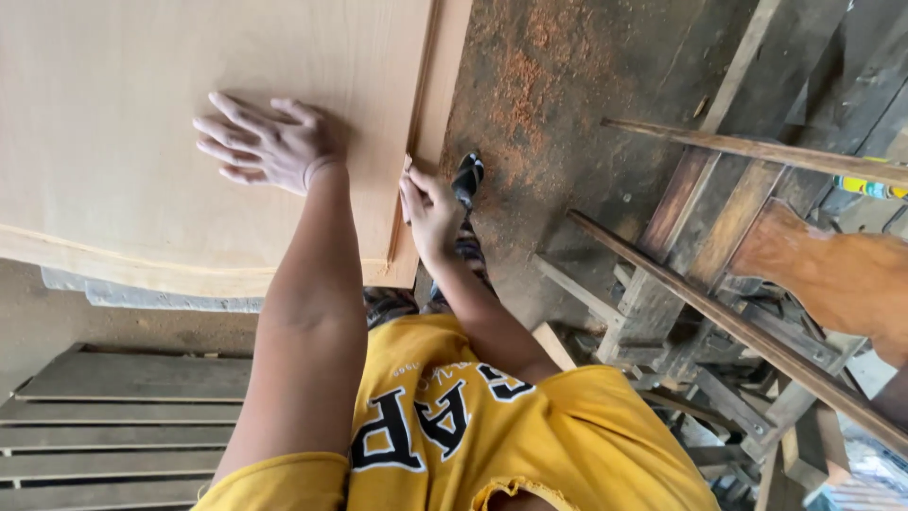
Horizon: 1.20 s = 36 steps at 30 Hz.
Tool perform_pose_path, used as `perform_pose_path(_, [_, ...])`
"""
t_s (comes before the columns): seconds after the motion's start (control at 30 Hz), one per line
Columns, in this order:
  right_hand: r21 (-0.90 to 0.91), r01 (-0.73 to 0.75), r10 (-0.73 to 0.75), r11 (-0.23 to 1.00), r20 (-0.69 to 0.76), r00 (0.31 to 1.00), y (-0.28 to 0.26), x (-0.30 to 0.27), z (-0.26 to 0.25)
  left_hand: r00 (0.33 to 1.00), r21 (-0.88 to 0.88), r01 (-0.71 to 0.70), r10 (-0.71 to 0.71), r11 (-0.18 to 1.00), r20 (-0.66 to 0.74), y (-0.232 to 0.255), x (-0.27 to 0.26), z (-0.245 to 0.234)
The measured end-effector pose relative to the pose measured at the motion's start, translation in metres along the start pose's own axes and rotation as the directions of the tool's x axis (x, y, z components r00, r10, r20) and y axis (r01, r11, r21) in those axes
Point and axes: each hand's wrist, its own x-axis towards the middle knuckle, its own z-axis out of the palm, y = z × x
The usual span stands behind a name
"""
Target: The person sands the edges and surface of a large wooden board using a sanding block. They move along the length of the board, smoothing the wood grain and edges.
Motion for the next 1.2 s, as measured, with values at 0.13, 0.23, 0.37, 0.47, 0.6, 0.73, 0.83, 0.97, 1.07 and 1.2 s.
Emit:
perform_pose_path(0.13, [-0.24, 0.007, -0.04, 0.971, -0.132, 0.99, 0.05, 0.063, 0.017, 0.998, 0.019, -0.018, 0.017, 1.0, 0.054, 0.003, 0.003, -0.007])
perform_pose_path(0.23, [-0.205, 0.003, -0.042, 0.979, -0.184, 0.982, 0.077, 0.11, 0.026, 0.999, 0.038, -0.019, 0.018, 0.999, 0.027, -0.003, 0.002, 0.002])
perform_pose_path(0.37, [-0.318, 0.055, -0.115, 0.946, -0.175, 0.978, 0.083, 0.117, 0.024, 0.997, 0.033, 0.007, -0.005, 0.999, -0.071, -0.005, 0.001, 0.017])
perform_pose_path(0.47, [-0.309, 0.087, -0.129, 0.947, -0.117, 0.985, 0.048, 0.053, 0.013, 0.995, 0.019, 0.01, -0.009, 1.0, -0.097, -0.002, 0.002, 0.016])
perform_pose_path(0.6, [-0.459, 0.097, -0.134, 0.883, -0.049, 0.99, 0.046, 0.003, 0.011, 1.0, 0.06, -0.011, 0.012, 0.998, -0.02, -0.005, 0.001, 0.009])
perform_pose_path(0.73, [-0.534, 0.118, -0.241, 0.837, -0.167, 0.956, 0.077, 0.073, 0.029, 0.997, 0.018, 0.027, -0.026, 0.999, -0.072, 0.002, 0.003, 0.01])
perform_pose_path(0.83, [-0.549, -0.008, -0.142, 0.836, -0.23, 0.963, 0.066, 0.088, 0.027, 0.999, 0.091, -0.006, 0.003, 0.996, 0.036, -0.008, 0.001, -0.001])
perform_pose_path(0.97, [-0.406, 0.066, -0.145, 0.911, -0.167, 0.975, 0.065, 0.008, 0.025, 0.998, -0.012, -0.003, 0.003, 1.0, 0.056, 0.008, 0.001, -0.01])
perform_pose_path(1.07, [-0.421, 0.024, -0.117, 0.907, -0.197, 0.973, 0.073, -0.019, 0.017, 1.0, -0.058, 0.023, -0.023, 0.998, -0.002, 0.003, -0.003, -0.008])
perform_pose_path(1.2, [-0.499, 0.169, -0.336, 0.85, -0.266, 0.904, 0.084, 0.09, 0.028, 1.0, -0.065, -0.003, 0.001, 0.998, -0.021, 0.001, -0.004, -0.007])
